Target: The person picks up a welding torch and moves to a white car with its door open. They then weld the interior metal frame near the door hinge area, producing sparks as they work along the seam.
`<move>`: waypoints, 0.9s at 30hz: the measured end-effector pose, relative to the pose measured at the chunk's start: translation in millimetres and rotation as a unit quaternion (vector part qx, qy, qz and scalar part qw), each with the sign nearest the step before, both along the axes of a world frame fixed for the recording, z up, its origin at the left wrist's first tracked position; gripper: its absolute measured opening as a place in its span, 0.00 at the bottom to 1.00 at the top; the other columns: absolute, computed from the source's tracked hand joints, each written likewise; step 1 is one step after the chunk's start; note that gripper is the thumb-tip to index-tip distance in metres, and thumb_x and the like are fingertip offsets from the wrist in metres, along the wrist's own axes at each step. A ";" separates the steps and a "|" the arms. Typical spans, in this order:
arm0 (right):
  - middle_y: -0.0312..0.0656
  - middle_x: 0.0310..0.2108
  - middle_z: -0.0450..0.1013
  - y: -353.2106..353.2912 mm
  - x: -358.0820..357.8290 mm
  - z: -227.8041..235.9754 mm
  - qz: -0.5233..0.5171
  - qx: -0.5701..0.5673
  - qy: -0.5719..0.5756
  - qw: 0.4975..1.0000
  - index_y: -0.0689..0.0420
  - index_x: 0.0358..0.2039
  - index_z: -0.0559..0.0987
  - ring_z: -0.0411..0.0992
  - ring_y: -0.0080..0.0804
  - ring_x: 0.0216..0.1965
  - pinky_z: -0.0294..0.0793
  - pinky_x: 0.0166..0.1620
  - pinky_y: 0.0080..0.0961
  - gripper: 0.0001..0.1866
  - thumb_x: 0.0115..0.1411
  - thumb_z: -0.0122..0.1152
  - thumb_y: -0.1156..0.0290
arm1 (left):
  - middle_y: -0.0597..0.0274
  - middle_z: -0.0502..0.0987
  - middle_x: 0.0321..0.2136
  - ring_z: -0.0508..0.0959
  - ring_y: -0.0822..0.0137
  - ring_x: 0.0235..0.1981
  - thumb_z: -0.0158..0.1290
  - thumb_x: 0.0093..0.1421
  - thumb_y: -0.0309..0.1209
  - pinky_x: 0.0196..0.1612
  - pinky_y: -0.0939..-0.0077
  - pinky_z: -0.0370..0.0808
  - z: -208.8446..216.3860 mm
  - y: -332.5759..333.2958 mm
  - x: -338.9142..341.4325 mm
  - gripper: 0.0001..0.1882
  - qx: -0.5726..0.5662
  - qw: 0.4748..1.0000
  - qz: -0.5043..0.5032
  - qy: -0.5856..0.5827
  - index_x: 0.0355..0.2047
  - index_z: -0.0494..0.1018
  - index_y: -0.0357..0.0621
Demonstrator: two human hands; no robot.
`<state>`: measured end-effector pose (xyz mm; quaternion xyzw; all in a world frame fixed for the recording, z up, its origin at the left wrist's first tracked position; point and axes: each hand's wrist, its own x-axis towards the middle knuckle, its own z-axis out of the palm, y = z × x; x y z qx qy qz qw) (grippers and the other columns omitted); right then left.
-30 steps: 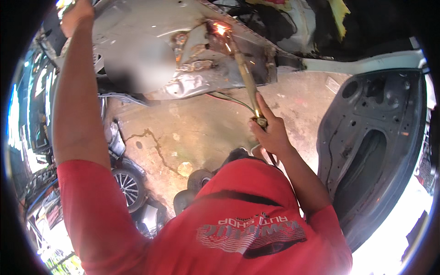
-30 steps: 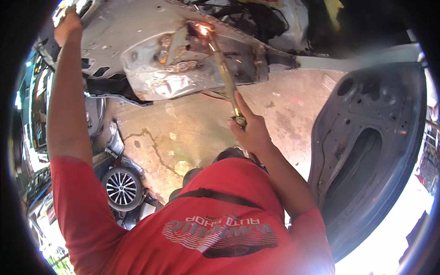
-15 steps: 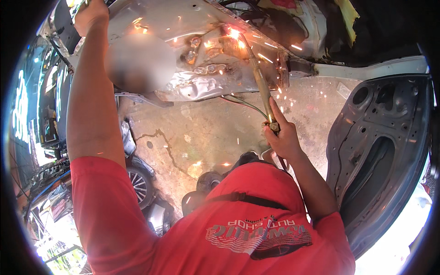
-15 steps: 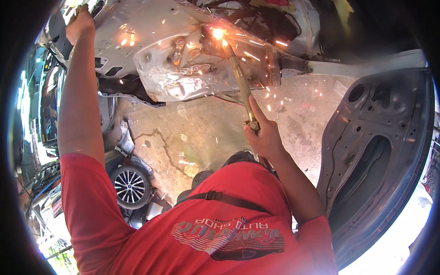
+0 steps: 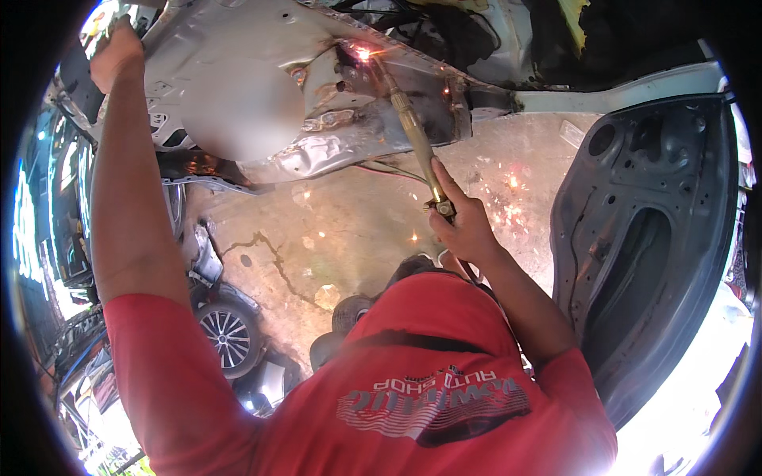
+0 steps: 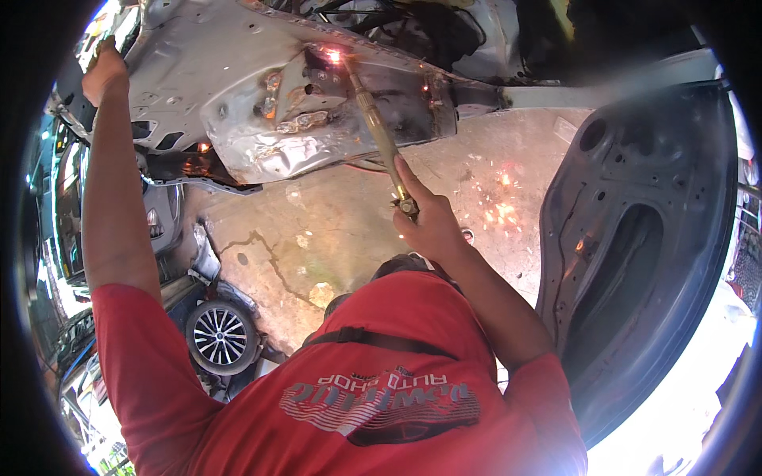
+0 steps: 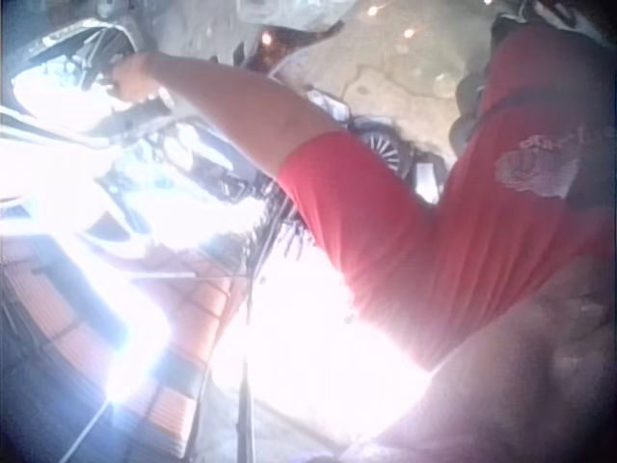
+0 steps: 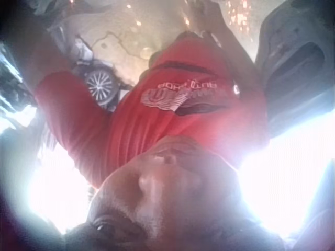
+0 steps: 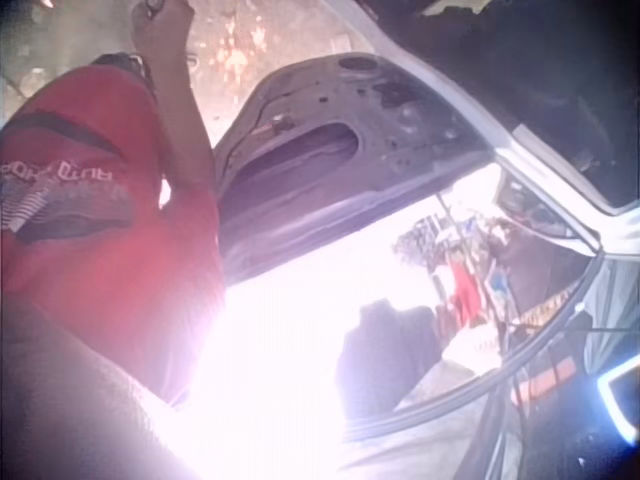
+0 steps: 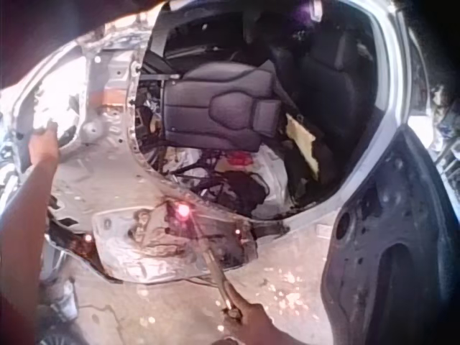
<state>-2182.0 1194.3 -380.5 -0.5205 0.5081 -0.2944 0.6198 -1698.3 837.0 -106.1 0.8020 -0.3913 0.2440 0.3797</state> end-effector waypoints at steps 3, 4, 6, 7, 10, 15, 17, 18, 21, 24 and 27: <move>0.48 0.45 0.81 -1.9 0.2 5.8 -0.003 0.002 -0.006 1.000 0.42 0.82 0.55 0.76 0.26 0.38 0.76 0.49 0.23 0.48 0.65 0.66 0.74 | 0.50 0.84 0.57 0.81 0.49 0.61 0.62 0.51 0.67 0.65 0.56 0.75 -0.9 1.2 -5.8 0.38 -0.002 1.000 0.000 0.024 0.54 0.87 0.56; 0.50 0.48 0.82 -2.0 0.4 6.5 -0.005 0.004 -0.011 1.000 0.43 0.82 0.55 0.77 0.26 0.39 0.76 0.51 0.23 0.48 0.65 0.67 0.74 | 0.50 0.84 0.57 0.81 0.49 0.61 0.62 0.51 0.67 0.65 0.56 0.75 -1.6 0.9 -5.9 0.38 0.001 1.000 -0.001 0.021 0.54 0.87 0.56; 0.53 0.56 0.80 -1.8 0.9 4.8 -0.004 -0.005 -0.002 1.000 0.45 0.82 0.55 0.78 0.28 0.42 0.76 0.52 0.24 0.49 0.65 0.70 0.73 | 0.50 0.84 0.57 0.81 0.49 0.61 0.62 0.51 0.67 0.65 0.56 0.75 -1.2 -0.2 -0.7 0.39 0.007 1.000 -0.003 0.016 0.54 0.87 0.55; 0.55 0.60 0.78 -1.4 1.0 2.8 -0.003 -0.009 -0.005 1.000 0.45 0.82 0.55 0.79 0.29 0.43 0.77 0.53 0.25 0.49 0.65 0.71 0.72 | 0.50 0.84 0.57 0.81 0.49 0.61 0.62 0.51 0.67 0.65 0.56 0.75 0.2 -1.6 2.9 0.39 0.014 1.000 0.003 0.011 0.54 0.87 0.55; 0.58 0.68 0.73 0.1 1.3 -4.7 -0.005 -0.018 -0.017 1.000 0.46 0.82 0.55 0.80 0.32 0.48 0.77 0.56 0.26 0.49 0.65 0.72 0.71 | 0.50 0.84 0.57 0.81 0.49 0.61 0.61 0.51 0.68 0.65 0.56 0.75 2.1 -5.7 8.3 0.40 0.030 0.999 0.015 0.000 0.54 0.87 0.55; 0.59 0.71 0.70 0.5 1.9 -8.9 -0.006 -0.031 -0.009 0.999 0.47 0.82 0.55 0.79 0.41 0.61 0.75 0.62 0.30 0.49 0.65 0.71 0.71 | 0.50 0.85 0.56 0.81 0.48 0.60 0.60 0.51 0.68 0.65 0.56 0.75 0.3 -4.4 6.4 0.39 0.021 1.000 0.007 -0.003 0.54 0.87 0.55; 0.59 0.71 0.69 0.6 1.8 -6.7 -0.008 -0.017 -0.012 1.000 0.47 0.82 0.55 0.78 0.43 0.64 0.74 0.63 0.31 0.49 0.65 0.71 0.70 | 0.51 0.83 0.59 0.80 0.49 0.62 0.58 0.54 0.68 0.66 0.57 0.74 -0.2 -0.1 0.7 0.42 0.041 0.999 0.000 0.000 0.57 0.85 0.52; 0.60 0.71 0.69 -0.2 2.0 -2.9 -0.007 -0.003 -0.020 1.000 0.47 0.82 0.55 0.78 0.43 0.64 0.74 0.63 0.31 0.49 0.65 0.71 0.70 | 0.51 0.82 0.60 0.80 0.50 0.64 0.56 0.55 0.69 0.67 0.57 0.74 1.2 2.8 -1.6 0.43 0.051 0.999 -0.001 0.001 0.59 0.84 0.51; 0.60 0.70 0.70 0.6 2.8 -5.3 -0.008 -0.015 -0.017 1.000 0.47 0.82 0.55 0.79 0.41 0.62 0.74 0.63 0.31 0.49 0.65 0.71 0.69 | 0.50 0.82 0.61 0.79 0.50 0.64 0.55 0.55 0.69 0.68 0.57 0.73 5.0 2.9 -2.6 0.43 0.061 0.998 0.011 0.009 0.59 0.83 0.51; 0.58 0.62 0.77 0.9 2.9 -7.5 -0.013 -0.026 -0.010 1.000 0.45 0.82 0.54 0.82 0.35 0.51 0.78 0.56 0.30 0.49 0.66 0.71 0.70 | 0.50 0.81 0.61 0.79 0.49 0.64 0.55 0.55 0.69 0.67 0.57 0.73 4.2 4.6 -6.7 0.43 0.052 0.998 0.011 0.011 0.60 0.83 0.52; 0.50 0.47 0.83 -0.3 1.4 0.0 -0.009 0.030 -0.025 0.999 0.42 0.82 0.54 0.81 0.28 0.35 0.81 0.45 0.29 0.49 0.67 0.70 0.71 | 0.50 0.81 0.62 0.79 0.49 0.65 0.55 0.55 0.69 0.68 0.57 0.73 5.1 1.3 -2.2 0.43 0.069 0.998 0.012 -0.003 0.60 0.83 0.52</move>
